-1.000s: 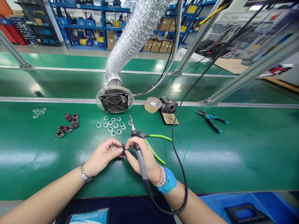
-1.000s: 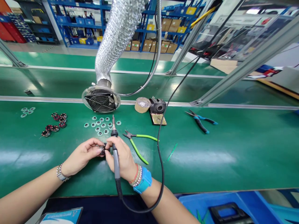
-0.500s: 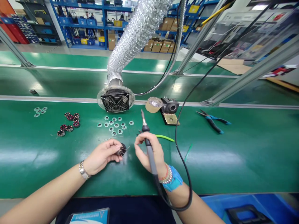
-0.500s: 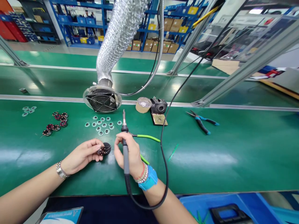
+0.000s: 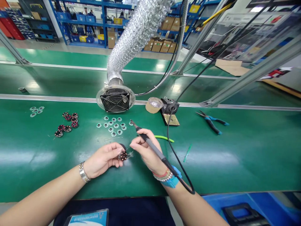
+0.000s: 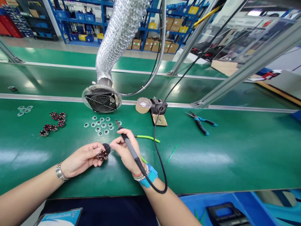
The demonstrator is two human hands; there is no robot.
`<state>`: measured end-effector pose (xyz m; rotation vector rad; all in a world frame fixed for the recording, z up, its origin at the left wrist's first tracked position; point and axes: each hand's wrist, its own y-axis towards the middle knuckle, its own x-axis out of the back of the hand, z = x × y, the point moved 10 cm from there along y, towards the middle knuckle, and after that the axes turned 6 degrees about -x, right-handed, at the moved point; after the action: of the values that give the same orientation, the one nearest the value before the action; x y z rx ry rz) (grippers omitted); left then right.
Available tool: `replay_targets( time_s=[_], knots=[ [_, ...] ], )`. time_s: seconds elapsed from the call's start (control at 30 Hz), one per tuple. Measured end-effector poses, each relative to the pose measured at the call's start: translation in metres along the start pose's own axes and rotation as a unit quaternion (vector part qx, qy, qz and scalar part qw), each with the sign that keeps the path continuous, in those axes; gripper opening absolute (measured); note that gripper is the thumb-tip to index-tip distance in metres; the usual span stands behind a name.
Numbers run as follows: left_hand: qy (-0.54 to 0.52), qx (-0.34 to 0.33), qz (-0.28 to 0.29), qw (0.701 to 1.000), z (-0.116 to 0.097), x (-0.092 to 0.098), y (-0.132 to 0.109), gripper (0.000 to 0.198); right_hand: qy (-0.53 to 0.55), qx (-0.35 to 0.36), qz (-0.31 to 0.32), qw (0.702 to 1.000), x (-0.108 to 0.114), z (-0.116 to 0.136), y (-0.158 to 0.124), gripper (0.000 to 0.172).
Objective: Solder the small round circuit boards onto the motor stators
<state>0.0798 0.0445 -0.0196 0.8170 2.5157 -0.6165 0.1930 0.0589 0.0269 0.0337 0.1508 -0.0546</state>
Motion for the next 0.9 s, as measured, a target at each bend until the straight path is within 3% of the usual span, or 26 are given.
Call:
replay_targets(
  time_s=[0.17, 0.3, 0.37, 0.63, 0.77, 0.9],
  knots=[
    [-0.019, -0.009, -0.021, 1.0, -0.002, 0.006, 0.0, 0.025, 0.034, 0.029, -0.049, 0.998, 0.018, 0.004, 0.002, 0.032],
    [-0.036, -0.021, -0.031, 0.999, -0.004, 0.008, 0.0, 0.023, -0.003, 0.005, 0.036, 0.999, -0.009, -0.002, -0.002, 0.039],
    [-0.04, -0.019, -0.028, 0.999, -0.004, 0.006, 0.0, 0.021, -0.008, -0.001, 0.049, 0.999, -0.015, -0.004, -0.003, 0.037],
    [-0.057, -0.018, -0.036, 0.998, -0.003, 0.008, 0.001, 0.019, 0.01, 0.047, -0.08, 0.996, 0.02, 0.0, 0.002, 0.031],
    [-0.07, -0.053, -0.05, 0.995, -0.011, 0.014, 0.002, 0.019, -0.073, 0.056, -0.013, 0.996, -0.001, 0.0, -0.003, 0.036],
    [-0.033, -0.083, -0.052, 0.995, -0.016, 0.016, 0.003, 0.02, -0.184, 0.097, 0.042, 0.977, -0.023, 0.001, -0.011, 0.047]
  ],
)
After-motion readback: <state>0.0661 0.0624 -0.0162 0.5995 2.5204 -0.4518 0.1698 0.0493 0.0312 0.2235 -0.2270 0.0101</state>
